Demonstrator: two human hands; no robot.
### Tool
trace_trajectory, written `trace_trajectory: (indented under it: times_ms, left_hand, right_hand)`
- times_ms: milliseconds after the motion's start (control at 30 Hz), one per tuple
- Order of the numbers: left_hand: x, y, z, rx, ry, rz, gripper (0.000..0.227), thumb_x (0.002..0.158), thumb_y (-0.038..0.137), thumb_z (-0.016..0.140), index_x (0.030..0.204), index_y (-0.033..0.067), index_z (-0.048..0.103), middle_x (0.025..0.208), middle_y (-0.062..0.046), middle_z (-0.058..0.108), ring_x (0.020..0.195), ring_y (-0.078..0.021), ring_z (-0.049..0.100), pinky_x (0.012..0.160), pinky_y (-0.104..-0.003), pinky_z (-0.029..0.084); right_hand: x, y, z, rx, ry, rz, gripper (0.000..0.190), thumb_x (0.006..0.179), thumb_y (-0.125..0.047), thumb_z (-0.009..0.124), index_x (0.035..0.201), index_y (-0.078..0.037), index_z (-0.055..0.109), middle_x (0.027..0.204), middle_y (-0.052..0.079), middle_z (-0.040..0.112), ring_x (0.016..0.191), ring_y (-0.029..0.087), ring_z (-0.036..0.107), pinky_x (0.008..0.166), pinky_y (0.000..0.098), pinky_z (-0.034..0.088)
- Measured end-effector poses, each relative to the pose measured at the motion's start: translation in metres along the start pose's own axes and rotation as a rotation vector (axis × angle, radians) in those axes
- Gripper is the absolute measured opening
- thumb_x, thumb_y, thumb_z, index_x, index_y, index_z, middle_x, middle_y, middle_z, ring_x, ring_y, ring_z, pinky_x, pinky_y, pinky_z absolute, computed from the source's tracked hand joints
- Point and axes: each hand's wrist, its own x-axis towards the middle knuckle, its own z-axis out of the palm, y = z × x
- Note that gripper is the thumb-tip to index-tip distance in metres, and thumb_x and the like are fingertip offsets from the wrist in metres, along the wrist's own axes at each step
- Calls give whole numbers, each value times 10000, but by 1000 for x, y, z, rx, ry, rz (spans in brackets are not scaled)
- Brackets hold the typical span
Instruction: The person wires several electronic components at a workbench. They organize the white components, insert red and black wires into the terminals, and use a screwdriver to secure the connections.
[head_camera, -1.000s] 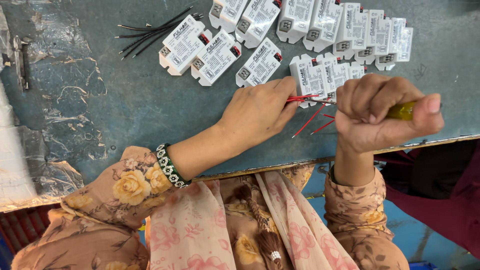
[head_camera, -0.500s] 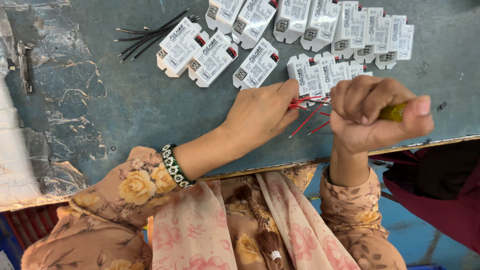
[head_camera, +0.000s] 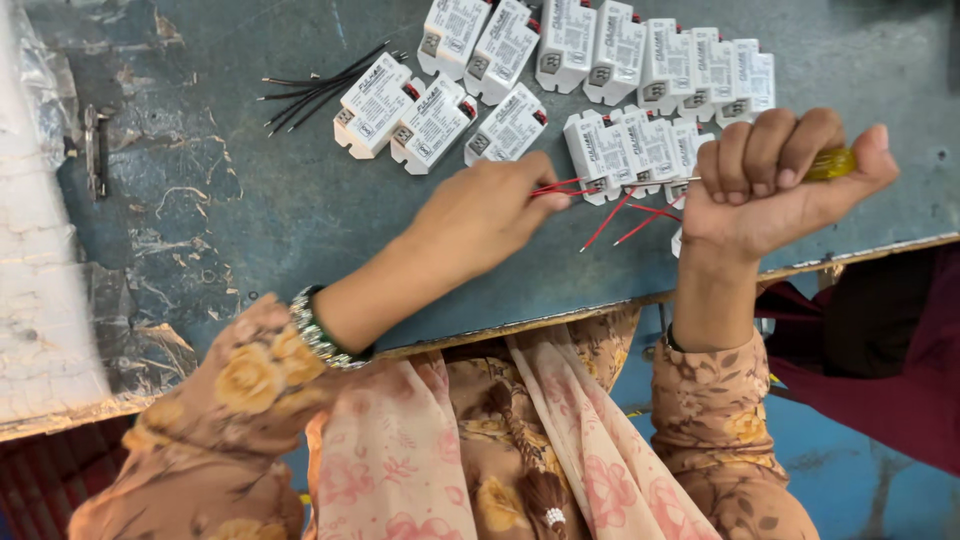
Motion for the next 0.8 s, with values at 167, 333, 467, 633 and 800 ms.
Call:
trace_trajectory:
  times_ms: [167,333,467,633,800]
  left_hand:
    - [-19,-3,-44,-181,-80,-39,246,1002,279,631,1026,38,676,728,-121,659,647,-274,637,603,-413,472]
    - [-28,-14,-71,-181,-33,-79,233,983,269,644,1032,49,703,689,-90,633,607,-188,566,571,-357,440]
    - [-29,-25,-81,-201,64,-157,260,974,302,667,1023,48,689,716,-93,643,639,-192,575,602,-360,474]
    - [-31,-33,-75,-92,128,-53,272,911,269,728,1032,33,670,837,-122,682,728,-254,652,669,-396,503]
    - [-25,-30,-62,138,240,122,277,878,253,748,1073,59,713,904,-127,704,824,-327,689,685,-441,525]
  right_hand:
    - [-2,6,5,-278,-208,-38,677,1117,-536,331,618,-82,277,465,27,229,379,115,158,379,292,154]
    - [7,51,13,-558,-434,-23,663,1092,-576,392,650,-89,307,512,12,254,399,91,170,394,278,171]
    - [18,63,16,-705,-454,10,663,1116,-555,399,648,-90,323,518,22,262,429,103,179,396,278,161]
    - [19,62,16,-726,-426,12,650,1112,-548,369,652,-90,331,525,22,268,445,105,173,406,287,158]
    - [17,69,17,-779,-401,40,611,1094,-536,377,672,-96,338,540,24,283,456,117,209,427,294,179]
